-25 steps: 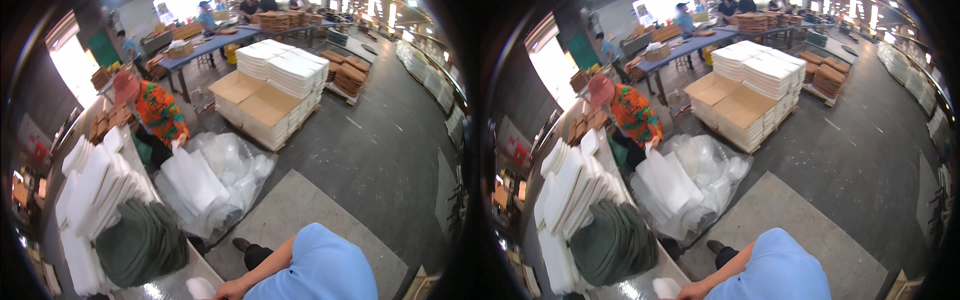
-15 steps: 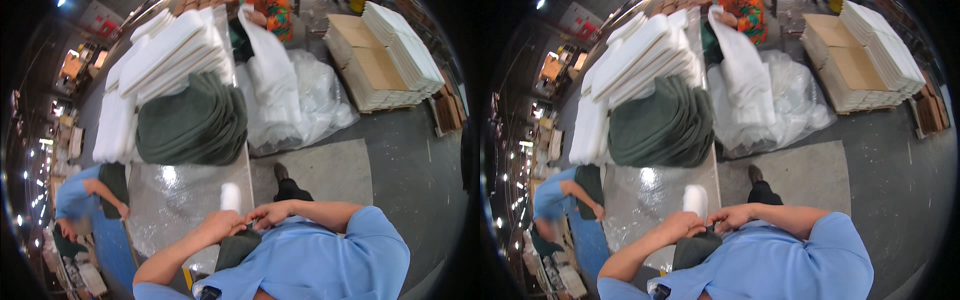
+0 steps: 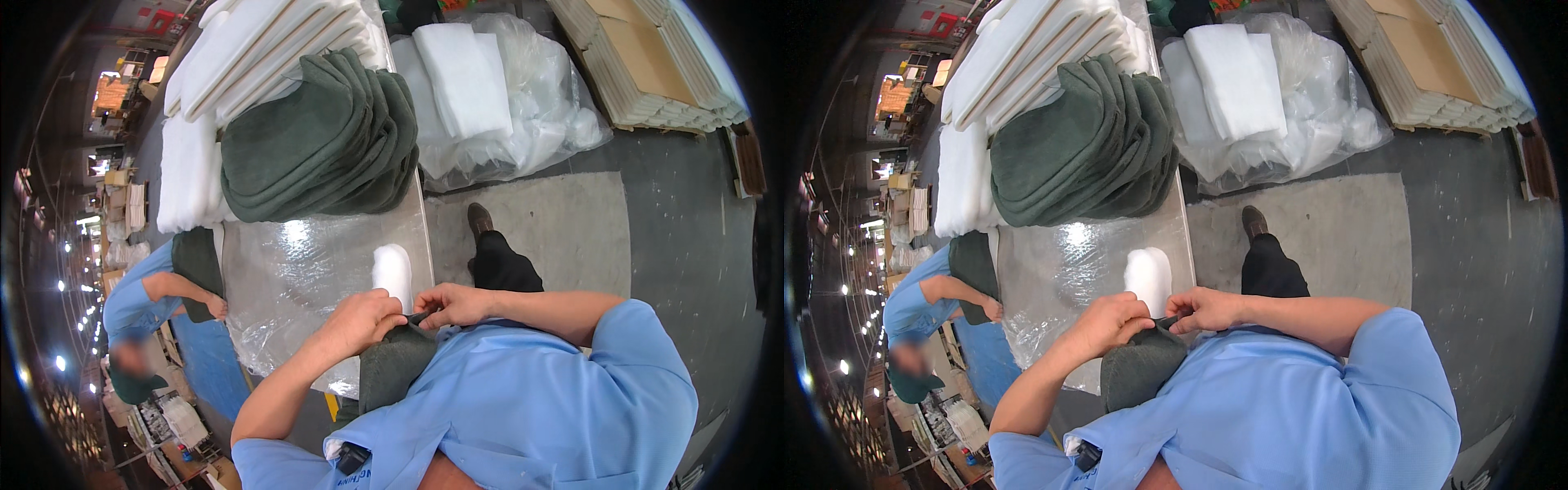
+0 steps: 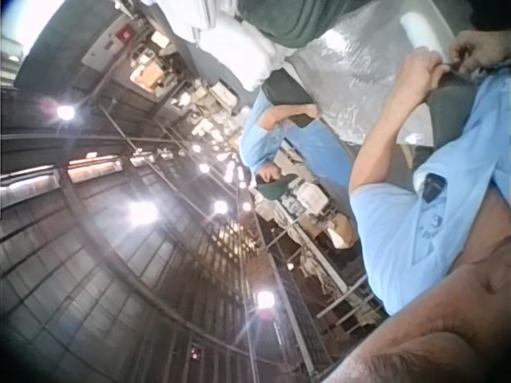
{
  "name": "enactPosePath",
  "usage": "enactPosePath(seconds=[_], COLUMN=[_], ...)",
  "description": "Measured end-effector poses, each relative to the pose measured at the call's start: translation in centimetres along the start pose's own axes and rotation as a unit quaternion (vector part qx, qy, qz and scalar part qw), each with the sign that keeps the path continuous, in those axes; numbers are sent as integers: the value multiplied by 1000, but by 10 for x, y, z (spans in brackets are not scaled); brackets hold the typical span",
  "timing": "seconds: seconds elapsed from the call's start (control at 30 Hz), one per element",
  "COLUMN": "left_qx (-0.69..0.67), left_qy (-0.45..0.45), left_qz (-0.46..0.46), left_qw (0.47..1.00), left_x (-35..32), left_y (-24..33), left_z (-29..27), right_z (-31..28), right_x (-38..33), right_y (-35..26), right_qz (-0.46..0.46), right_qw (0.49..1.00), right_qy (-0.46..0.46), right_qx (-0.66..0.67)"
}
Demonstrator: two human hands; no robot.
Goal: The person inserts white foam pads into green fabric covers at a workbench, folds and smooths the edges, and stacks the finished cushions. A coworker performs the same task across the table.
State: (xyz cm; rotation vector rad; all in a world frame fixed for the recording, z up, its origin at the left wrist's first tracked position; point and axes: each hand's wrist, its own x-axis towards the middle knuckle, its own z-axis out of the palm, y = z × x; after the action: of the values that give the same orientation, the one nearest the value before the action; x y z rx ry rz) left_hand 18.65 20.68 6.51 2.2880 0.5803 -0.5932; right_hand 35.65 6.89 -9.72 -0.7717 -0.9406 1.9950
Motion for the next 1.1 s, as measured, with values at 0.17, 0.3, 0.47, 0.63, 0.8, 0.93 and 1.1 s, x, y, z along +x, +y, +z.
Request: enactPosePath(seconds=[0.17,0.3,0.47,0.63,0.8,0.93,1.1], left_qx=[-21,-72,-115,-110,36,45,69], left_qy=[12,-9,-87,-166,-191,-181,-89], left_qz=[-5,-57,-151,-199,-127,-103,-62], left_qw=[1000,996,978,960,973,977,992], left_x=[1,7,15,23,29,26,17], left_y=[-3,-4,2,13,14,13,14], left_z=[1,-4,-15,-23,-19,-12,-1], right_z=[0,-1,5,3,2,1,-6], right_x=[-5,6,2,-2,-1,-2,3], right_y=[-8,25,24,13,6,4,-6], right_qz=[90,-23,22,85,99,69,115], right_qw=[996,994,964,963,979,987,982], right_qy=[-14,33,6,-56,1,8,-35], right_qx=[0,104,265,248,176,147,144])
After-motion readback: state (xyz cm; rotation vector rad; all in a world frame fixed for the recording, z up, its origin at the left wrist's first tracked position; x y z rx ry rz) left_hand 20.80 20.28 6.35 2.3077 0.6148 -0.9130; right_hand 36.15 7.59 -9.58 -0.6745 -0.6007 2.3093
